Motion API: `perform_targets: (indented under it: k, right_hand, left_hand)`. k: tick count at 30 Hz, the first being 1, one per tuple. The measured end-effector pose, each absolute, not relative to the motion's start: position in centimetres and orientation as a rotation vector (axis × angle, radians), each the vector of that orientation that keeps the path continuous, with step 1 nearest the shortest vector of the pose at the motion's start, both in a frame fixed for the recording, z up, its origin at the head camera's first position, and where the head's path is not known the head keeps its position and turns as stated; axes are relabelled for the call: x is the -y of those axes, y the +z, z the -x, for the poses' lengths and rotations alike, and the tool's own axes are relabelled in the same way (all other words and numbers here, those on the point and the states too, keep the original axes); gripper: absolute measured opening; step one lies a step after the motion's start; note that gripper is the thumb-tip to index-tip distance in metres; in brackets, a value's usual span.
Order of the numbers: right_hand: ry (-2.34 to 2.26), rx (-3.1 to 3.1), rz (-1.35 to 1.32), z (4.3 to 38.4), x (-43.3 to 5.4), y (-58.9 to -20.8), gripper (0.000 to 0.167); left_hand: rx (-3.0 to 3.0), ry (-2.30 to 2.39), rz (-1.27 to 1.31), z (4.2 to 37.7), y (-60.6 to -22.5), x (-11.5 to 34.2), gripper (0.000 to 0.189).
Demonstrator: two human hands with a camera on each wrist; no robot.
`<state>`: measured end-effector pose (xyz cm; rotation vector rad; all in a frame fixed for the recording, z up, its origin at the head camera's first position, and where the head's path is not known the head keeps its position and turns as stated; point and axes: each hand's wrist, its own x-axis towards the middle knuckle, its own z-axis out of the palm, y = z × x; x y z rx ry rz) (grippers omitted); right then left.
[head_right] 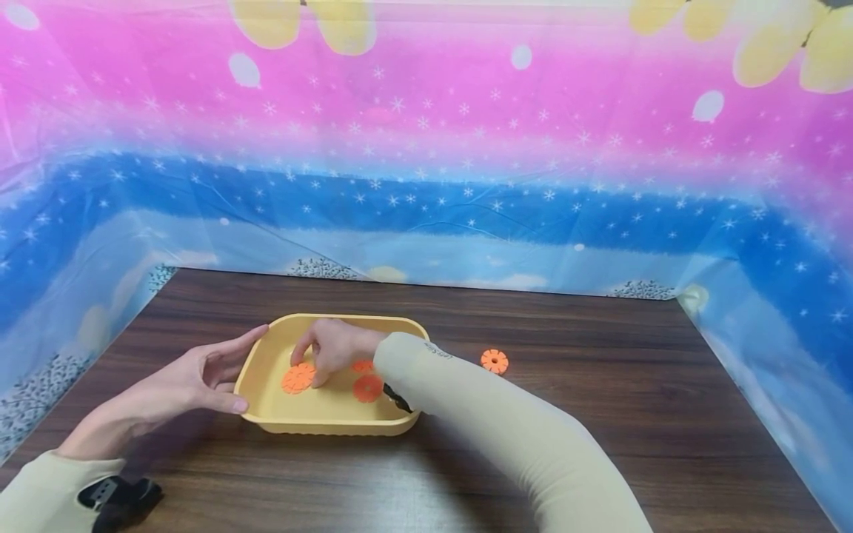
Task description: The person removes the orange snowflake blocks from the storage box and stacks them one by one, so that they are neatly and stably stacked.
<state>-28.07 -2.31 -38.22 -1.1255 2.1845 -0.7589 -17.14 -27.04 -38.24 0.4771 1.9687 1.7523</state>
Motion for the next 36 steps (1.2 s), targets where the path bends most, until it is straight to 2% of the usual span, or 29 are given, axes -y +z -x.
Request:
perform_targets:
  k: [36]
  right_hand:
    - [-1.047, -2.03, 1.012, 28.2, 1.9, -36.7, 0.042]
  left_hand:
    - [-1.964, 1.749, -0.475, 17.1, -38.4, 27.2, 0.107]
